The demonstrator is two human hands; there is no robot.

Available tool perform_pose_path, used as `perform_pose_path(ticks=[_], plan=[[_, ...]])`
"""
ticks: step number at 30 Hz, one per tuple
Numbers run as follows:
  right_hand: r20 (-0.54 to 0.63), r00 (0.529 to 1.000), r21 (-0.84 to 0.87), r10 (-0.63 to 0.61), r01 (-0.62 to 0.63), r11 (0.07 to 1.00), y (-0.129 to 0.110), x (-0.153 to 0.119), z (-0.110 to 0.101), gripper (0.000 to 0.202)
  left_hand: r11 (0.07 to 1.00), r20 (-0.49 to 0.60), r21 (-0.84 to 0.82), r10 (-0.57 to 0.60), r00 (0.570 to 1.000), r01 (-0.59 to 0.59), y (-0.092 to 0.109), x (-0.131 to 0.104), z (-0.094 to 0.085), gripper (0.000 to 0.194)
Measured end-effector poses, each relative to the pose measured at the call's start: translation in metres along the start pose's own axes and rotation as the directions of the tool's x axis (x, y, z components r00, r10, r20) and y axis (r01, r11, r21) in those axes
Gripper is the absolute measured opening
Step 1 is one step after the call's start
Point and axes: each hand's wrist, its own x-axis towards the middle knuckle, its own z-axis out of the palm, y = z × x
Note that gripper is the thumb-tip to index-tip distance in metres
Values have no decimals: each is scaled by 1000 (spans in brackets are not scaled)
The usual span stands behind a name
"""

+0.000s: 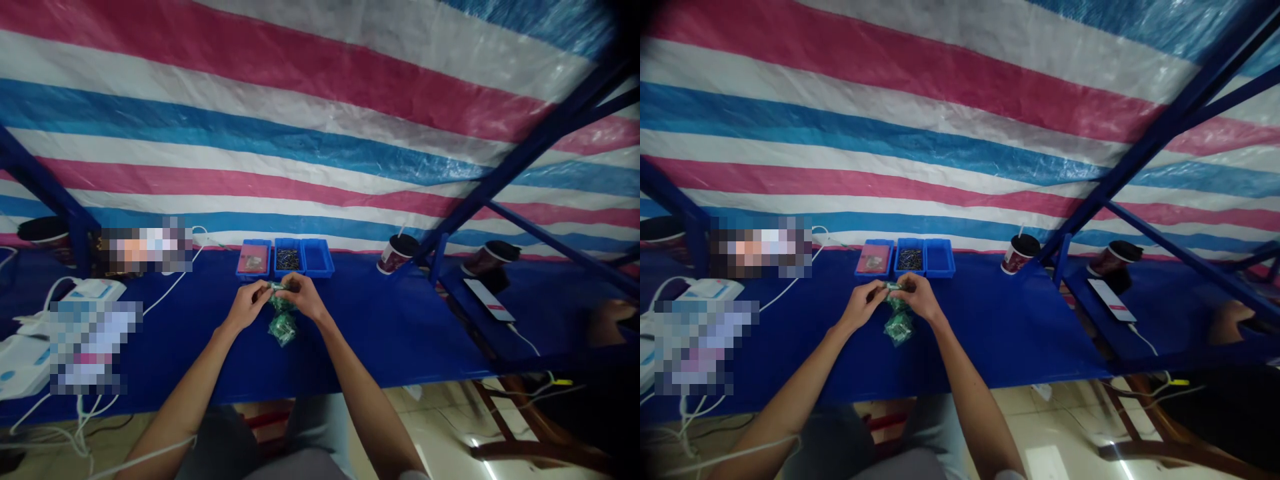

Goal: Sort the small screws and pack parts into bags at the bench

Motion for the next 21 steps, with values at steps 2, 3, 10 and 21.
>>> perform_pose_path(ticks=[2, 3, 10, 21], plan=[[39, 999, 58, 23, -26, 998, 8, 2, 2, 40, 1000, -24, -11, -2, 1000, 2, -1, 0, 2, 32], [51, 998, 69, 28, -31, 997, 11, 1, 2, 39, 1000, -45, -25, -11, 999, 9, -1, 0, 2, 32], [-32, 999, -33, 4, -5, 999, 17, -5, 5, 40, 991, 2, -111, -69, 998, 69, -3, -1, 3, 31], [87, 995, 59, 48, -54, 997, 14, 14, 11, 42, 965, 19, -220, -144, 989, 145, -2, 1, 6, 38]])
